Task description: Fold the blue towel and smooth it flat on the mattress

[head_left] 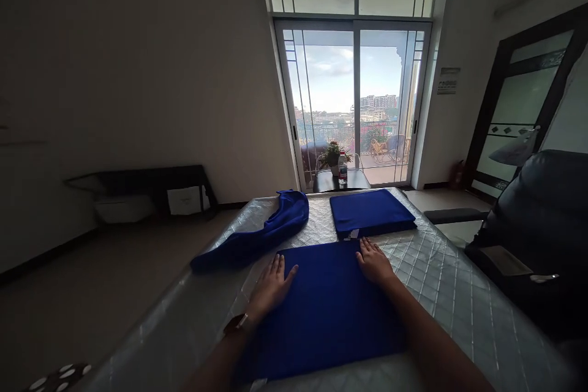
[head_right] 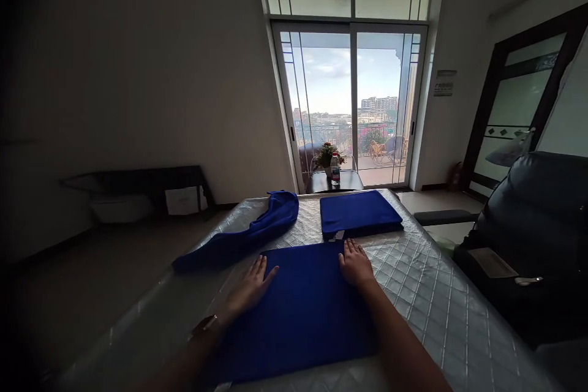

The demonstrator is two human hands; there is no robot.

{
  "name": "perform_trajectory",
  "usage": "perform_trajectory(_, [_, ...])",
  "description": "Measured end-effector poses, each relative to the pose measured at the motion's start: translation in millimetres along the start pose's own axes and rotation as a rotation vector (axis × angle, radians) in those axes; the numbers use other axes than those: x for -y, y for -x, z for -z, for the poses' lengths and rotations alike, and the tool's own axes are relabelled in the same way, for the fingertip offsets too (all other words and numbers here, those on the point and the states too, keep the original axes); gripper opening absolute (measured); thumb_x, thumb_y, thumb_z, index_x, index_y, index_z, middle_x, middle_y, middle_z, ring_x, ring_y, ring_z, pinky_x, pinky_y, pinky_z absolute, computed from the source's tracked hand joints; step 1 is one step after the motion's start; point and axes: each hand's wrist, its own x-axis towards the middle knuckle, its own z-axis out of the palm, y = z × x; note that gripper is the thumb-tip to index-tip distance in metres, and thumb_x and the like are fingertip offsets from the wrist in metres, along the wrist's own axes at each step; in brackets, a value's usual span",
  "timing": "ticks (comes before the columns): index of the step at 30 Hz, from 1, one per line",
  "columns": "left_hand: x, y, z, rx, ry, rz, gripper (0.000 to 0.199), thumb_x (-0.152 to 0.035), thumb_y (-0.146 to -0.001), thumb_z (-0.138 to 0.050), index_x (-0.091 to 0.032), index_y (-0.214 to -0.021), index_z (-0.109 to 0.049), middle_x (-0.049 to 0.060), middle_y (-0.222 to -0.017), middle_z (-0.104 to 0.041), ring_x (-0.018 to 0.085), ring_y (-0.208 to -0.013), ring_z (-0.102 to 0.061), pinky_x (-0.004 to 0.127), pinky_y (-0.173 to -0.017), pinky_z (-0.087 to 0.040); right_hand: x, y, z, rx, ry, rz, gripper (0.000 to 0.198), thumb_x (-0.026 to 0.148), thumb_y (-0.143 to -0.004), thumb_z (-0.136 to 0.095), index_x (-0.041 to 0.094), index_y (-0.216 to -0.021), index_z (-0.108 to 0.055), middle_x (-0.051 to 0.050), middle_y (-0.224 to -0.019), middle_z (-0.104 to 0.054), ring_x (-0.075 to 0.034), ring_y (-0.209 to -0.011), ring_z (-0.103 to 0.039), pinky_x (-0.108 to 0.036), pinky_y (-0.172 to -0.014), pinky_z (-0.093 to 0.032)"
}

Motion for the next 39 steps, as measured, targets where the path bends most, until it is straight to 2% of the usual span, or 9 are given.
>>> perform_trajectory(4, [-23.4, -6.5, 8.7, -0.007, -0.038, 0.019, 0.089, -0.062, -0.099, -0.019, 0.009, -0.150, -0.031, 0.031, -0.159, -0.027, 0.038, -0.150, -0.028, 0.052, -0.122, -0.026, -1.9, -0.4, -2.5, -0.009, -0.031, -0.001, 0.067, 0.041, -0.100, -0.020, 0.004, -0.157, -0.026, -0.013, -0.166, -0.024, -0.020, -0.155, -0.018, -0.037, -0.126, -0.013])
perform_trajectory(7, [-75.2, -9.6, 5.4, -0.020, -0.018, -0.135, 0.082, -0.060, -0.101, -0.017, 0.003, -0.152, -0.032, 0.026, -0.162, -0.026, 0.033, -0.153, -0.023, 0.049, -0.124, -0.023, -3.1, -1.0, -3.6, -0.014, -0.039, 0.000, 0.067, 0.041, -0.100, -0.021, 0.005, -0.157, -0.026, -0.013, -0.166, -0.024, -0.021, -0.155, -0.018, -0.038, -0.126, -0.014])
perform_trajectory(12, [-179.5, -13.6, -12.6, -0.007, 0.066, -0.418, 0.072, -0.058, -0.103, -0.012, -0.013, -0.151, -0.041, 0.012, -0.161, -0.039, 0.021, -0.151, -0.030, 0.038, -0.123, -0.029, -6.2, 1.1, -3.1, -0.012, -0.017, 0.033, 0.064, 0.033, -0.099, -0.024, 0.004, -0.156, -0.027, -0.013, -0.166, -0.024, -0.021, -0.155, -0.019, -0.037, -0.126, -0.015])
perform_trajectory(14, [-201.8, -16.7, -18.2, -0.025, 0.088, -0.462, 0.070, -0.055, -0.104, -0.010, -0.014, -0.152, -0.040, 0.011, -0.160, -0.041, 0.021, -0.150, -0.032, 0.040, -0.122, -0.031, -7.6, 2.1, -3.0, -0.008, -0.005, 0.053, 0.063, 0.029, -0.097, -0.026, 0.005, -0.156, -0.028, -0.012, -0.166, -0.025, -0.020, -0.155, -0.020, -0.036, -0.126, -0.015])
perform_trajectory(16, [-206.9, -20.0, -22.2, -0.047, 0.099, -0.462, 0.070, -0.052, -0.104, -0.008, -0.013, -0.152, -0.040, 0.014, -0.158, -0.043, 0.024, -0.150, -0.033, 0.045, -0.122, -0.031, -8.3, 2.2, -3.2, -0.008, 0.003, 0.060, 0.063, 0.028, -0.097, -0.027, 0.005, -0.156, -0.028, -0.012, -0.166, -0.026, -0.021, -0.155, -0.021, -0.036, -0.126, -0.015])
perform_trajectory(20, [-180.2, -26.2, -26.9, -0.065, 0.091, -0.404, 0.069, -0.053, -0.103, -0.010, -0.014, -0.153, -0.039, 0.015, -0.159, -0.042, 0.027, -0.151, -0.031, 0.049, -0.124, -0.027, -6.4, 0.2, -3.5, -0.015, -0.001, 0.043, 0.064, 0.033, -0.099, -0.022, 0.003, -0.156, -0.028, -0.014, -0.165, -0.027, -0.021, -0.155, -0.020, -0.037, -0.126, -0.015])
perform_trajectory(26, [-109.7, -33.6, -22.7, -0.028, 0.053, -0.258, 0.069, -0.056, -0.103, -0.015, -0.016, -0.155, -0.033, 0.014, -0.163, -0.035, 0.026, -0.153, -0.027, 0.051, -0.124, -0.024, -1.8, -1.0, -0.6, -0.011, -0.044, -0.008, 0.066, 0.039, -0.100, -0.022, 0.006, -0.157, -0.027, -0.011, -0.166, -0.026, -0.019, -0.155, -0.019, -0.036, -0.126, -0.014])
perform_trajectory(32, [-42.0, -30.8, -7.8, -0.009, 0.029, -0.116, 0.080, -0.061, -0.101, -0.009, -0.007, -0.154, -0.035, 0.018, -0.162, -0.033, 0.029, -0.152, -0.027, 0.050, -0.124, -0.024, -0.8, 0.4, 0.4, -0.006, -0.035, -0.007, 0.066, 0.040, -0.101, -0.020, 0.006, -0.157, -0.027, -0.011, -0.166, -0.025, -0.019, -0.155, -0.018, -0.036, -0.126, -0.013])
perform_trajectory(39, [-13.0, -26.6, -6.0, -0.031, 0.033, -0.053, 0.083, -0.064, -0.100, -0.012, -0.006, -0.153, -0.035, 0.017, -0.162, -0.034, 0.027, -0.152, -0.028, 0.047, -0.125, -0.024, -2.7, -2.8, -4.1, -0.004, -0.002, 0.006, 0.065, 0.039, -0.101, -0.019, 0.005, -0.156, -0.027, -0.011, -0.166, -0.025, -0.019, -0.155, -0.017, -0.036, -0.126, -0.012])
